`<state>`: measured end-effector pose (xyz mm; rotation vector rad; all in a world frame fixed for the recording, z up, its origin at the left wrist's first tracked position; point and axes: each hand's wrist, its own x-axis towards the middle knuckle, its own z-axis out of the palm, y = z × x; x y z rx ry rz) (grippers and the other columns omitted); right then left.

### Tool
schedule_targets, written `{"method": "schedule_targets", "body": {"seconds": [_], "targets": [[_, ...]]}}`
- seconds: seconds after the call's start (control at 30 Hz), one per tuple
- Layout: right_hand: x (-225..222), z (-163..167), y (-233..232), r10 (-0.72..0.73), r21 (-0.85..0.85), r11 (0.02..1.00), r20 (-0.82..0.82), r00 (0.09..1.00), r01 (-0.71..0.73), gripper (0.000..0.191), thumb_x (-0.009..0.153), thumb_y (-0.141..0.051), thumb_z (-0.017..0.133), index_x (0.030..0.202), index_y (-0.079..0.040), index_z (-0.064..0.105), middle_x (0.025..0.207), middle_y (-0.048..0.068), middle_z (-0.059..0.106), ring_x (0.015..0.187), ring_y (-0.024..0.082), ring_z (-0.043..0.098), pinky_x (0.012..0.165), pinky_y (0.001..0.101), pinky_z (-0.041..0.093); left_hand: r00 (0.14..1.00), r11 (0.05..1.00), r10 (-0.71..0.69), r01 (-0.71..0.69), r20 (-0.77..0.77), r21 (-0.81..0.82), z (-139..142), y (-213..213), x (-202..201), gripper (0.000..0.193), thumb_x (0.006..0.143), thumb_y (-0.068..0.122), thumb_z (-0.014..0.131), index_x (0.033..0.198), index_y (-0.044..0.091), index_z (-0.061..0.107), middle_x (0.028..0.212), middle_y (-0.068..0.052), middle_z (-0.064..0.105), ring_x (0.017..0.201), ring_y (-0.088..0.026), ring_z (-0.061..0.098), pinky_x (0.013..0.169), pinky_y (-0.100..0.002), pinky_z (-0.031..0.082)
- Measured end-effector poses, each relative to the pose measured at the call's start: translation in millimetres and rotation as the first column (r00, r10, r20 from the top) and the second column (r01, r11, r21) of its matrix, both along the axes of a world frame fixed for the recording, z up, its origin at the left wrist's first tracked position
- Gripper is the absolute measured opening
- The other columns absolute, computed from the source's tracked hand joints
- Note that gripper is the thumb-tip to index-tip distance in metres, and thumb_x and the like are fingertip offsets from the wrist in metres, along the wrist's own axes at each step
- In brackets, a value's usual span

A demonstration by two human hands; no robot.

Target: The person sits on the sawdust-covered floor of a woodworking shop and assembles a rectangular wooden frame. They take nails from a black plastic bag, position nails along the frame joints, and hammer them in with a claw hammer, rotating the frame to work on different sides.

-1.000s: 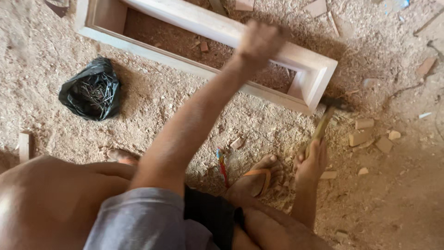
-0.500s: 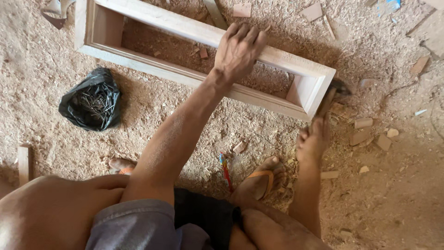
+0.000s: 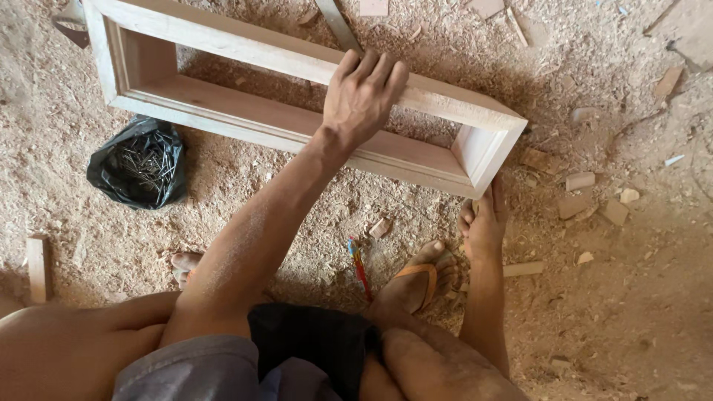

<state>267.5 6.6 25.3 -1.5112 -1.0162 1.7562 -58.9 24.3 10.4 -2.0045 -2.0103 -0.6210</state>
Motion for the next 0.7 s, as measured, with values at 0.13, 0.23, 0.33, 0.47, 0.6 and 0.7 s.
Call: {"method": "schedule_targets", "body": {"seconds": [0.13, 0.23, 0.33, 0.47, 0.6, 0.7], "targets": [[1, 10, -2, 0.0, 0.013, 1.0, -0.017, 1.0, 0.0, 0.061, 0.109, -0.025, 0.052, 0.166, -0.017, 0.032, 0.077, -0.006, 0.051, 0.052, 0.001, 0.036, 0.039, 0.0185, 0.03, 1.0, 0.99, -0.025, 0.026, 0.009, -0.142, 26, -4, 3, 0.005, 0.099, 0.011, 0.061, 0.1, 0.008, 0.057, 0.089, -0.009, 0.066, 0.08, -0.021, 0.062, 0.077, -0.039, 0.049], [0, 22, -4, 0.01, 0.013, 1.0, 0.026, 1.0, -0.01, 0.059, 0.111, -0.029, 0.049, 0.166, -0.017, 0.031, 0.072, -0.007, 0.045, 0.05, 0.001, 0.036, 0.036, 0.0184, 0.03, 0.995, 0.934, -0.095, 0.085, -0.011, -0.348, 55, -4, -2, 0.024, 0.085, 0.006, 0.066, 0.108, 0.006, 0.061, 0.1, -0.012, 0.067, 0.09, -0.023, 0.065, 0.089, -0.039, 0.053], [3, 33, -14, 0.006, 0.035, 0.999, 0.046, 0.999, -0.008, 0.058, 0.111, -0.027, 0.048, 0.166, -0.016, 0.035, 0.08, -0.007, 0.051, 0.052, 0.001, 0.036, 0.037, 0.0185, 0.029, 0.964, 0.712, -0.214, 0.265, 0.158, -0.65, 90, -4, -19, 0.064, 0.072, 0.017, 0.077, 0.13, -0.003, 0.057, 0.128, -0.024, 0.058, 0.113, -0.034, 0.059, 0.097, -0.046, 0.051], [11, 39, -32, -0.064, -0.047, 0.997, 0.011, 0.998, 0.065, 0.054, 0.108, -0.026, 0.05, 0.161, -0.018, 0.038, 0.078, -0.006, 0.047, 0.052, 0.001, 0.038, 0.037, 0.0169, 0.027, 0.933, 0.47, -0.106, 0.353, 0.345, -0.809, 130, -22, -35, 0.121, 0.055, 0.038, 0.095, 0.155, 0.016, 0.032, 0.158, -0.027, 0.017, 0.148, -0.045, 0.012, 0.121, -0.06, 0.01], [12, 47, -45, -0.089, -0.034, 0.996, -0.022, 0.996, 0.088, 0.049, 0.111, -0.025, 0.052, 0.157, -0.012, 0.04, 0.08, -0.006, 0.045, 0.056, 0.002, 0.042, 0.039, 0.0174, 0.03, 0.93, 0.325, -0.044, 0.359, 0.366, -0.875, 149, -36, -30, 0.125, 0.056, 0.037, 0.095, 0.159, 0.044, 0.023, 0.166, -0.027, -0.01, 0.154, -0.043, -0.014, 0.124, -0.06, -0.006], [2, 60, -43, 0.004, 0.069, 0.998, 0.125, 0.992, -0.013, 0.051, 0.11, -0.026, 0.047, 0.16, -0.016, 0.041, 0.074, -0.001, 0.045, 0.05, 0.003, 0.04, 0.035, 0.0178, 0.031, 0.919, 0.415, -0.143, 0.392, 0.366, -0.821, 152, -37, -33, 0.12, 0.058, 0.038, 0.097, 0.156, 0.052, 0.029, 0.165, -0.03, -0.004, 0.156, -0.045, -0.011, 0.124, -0.063, -0.007]]}}
